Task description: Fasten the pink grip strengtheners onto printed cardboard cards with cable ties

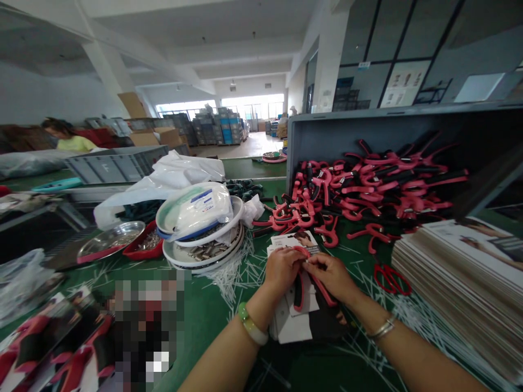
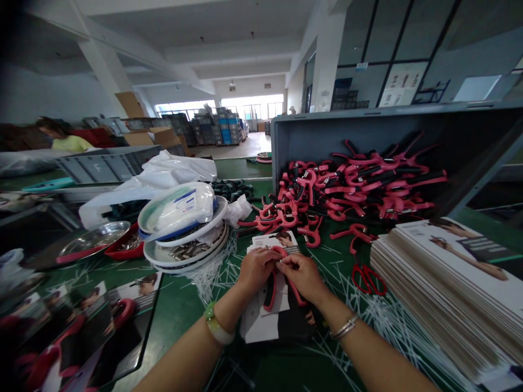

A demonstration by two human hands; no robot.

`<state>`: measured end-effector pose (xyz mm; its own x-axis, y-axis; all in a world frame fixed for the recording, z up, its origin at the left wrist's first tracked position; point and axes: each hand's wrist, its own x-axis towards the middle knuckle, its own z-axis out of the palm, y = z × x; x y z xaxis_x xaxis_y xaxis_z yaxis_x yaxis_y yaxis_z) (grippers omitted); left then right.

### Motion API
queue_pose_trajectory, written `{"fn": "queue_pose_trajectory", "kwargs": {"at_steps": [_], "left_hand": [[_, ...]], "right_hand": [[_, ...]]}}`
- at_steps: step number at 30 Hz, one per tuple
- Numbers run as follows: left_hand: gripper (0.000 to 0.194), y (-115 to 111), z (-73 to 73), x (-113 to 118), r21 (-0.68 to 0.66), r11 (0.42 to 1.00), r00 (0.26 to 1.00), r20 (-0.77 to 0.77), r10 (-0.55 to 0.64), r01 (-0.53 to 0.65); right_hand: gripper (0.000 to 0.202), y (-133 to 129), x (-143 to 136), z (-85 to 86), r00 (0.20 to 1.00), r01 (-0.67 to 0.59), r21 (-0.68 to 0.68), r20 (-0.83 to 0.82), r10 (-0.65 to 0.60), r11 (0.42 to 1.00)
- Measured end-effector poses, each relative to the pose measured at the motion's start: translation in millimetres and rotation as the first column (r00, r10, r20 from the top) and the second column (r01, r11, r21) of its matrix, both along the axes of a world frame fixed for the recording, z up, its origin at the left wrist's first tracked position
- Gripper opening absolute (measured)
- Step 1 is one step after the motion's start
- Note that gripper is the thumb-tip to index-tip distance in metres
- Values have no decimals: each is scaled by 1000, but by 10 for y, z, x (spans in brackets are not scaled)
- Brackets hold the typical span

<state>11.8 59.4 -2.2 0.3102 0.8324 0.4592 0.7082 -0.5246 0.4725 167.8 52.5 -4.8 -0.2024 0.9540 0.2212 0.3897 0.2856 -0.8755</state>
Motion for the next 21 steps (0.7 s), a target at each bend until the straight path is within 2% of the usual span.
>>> {"fn": "queue_pose_trajectory", "kwargs": {"at_steps": [4, 12, 21], "left_hand": [[26, -9, 2, 5, 13, 1000, 1000, 1, 6, -6], [24, 0, -15, 11, 24, 1000, 1000, -11, 17, -17], [26, 3, -47, -26, -8, 999, 991, 122, -48, 49]], "right_hand": [[27, -3, -3, 14, 999, -15, -59, -34, 13, 998], [28, -18, -6, 37, 999, -18, -59, -43, 16, 998], [29, 64, -6, 70, 995, -61, -237, -97, 39, 970]]}}
